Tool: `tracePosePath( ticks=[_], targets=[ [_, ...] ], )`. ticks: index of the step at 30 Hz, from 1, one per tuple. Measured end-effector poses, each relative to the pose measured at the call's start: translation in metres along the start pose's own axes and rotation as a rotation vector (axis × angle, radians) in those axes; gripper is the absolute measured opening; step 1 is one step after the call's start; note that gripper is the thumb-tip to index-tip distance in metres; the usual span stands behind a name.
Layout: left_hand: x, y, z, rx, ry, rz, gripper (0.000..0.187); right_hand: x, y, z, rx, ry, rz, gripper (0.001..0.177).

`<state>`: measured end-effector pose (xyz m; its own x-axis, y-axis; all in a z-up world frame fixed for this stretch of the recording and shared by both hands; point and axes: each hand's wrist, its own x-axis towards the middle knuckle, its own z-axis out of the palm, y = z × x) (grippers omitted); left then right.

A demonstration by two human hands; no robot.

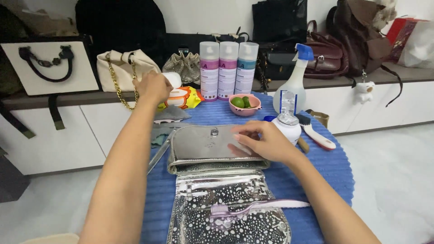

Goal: Cleaning a silver handbag using a toothbrush, cleaning solution, and wipes.

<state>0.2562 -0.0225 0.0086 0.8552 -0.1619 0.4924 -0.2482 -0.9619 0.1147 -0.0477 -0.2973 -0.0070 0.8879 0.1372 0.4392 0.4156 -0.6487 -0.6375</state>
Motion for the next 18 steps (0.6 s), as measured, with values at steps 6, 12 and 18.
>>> tracePosePath(
  ticks=[6, 12, 18],
  targets=[
    [0.032, 0.002, 0.028, 0.102, 0.005, 0.04, 0.025, -0.002, -0.01, 0.0, -0.006, -0.006, 0.004, 0.028],
    [0.024, 0.014, 0.016, 0.147, -0.094, 0.039, 0.027, -0.001, -0.014, -0.001, -0.005, -0.009, 0.015, 0.027],
    [0.046, 0.025, 0.037, 0.246, -0.149, 0.072, 0.032, -0.001, -0.014, -0.002, -0.016, -0.02, 0.007, 0.027]
  ],
)
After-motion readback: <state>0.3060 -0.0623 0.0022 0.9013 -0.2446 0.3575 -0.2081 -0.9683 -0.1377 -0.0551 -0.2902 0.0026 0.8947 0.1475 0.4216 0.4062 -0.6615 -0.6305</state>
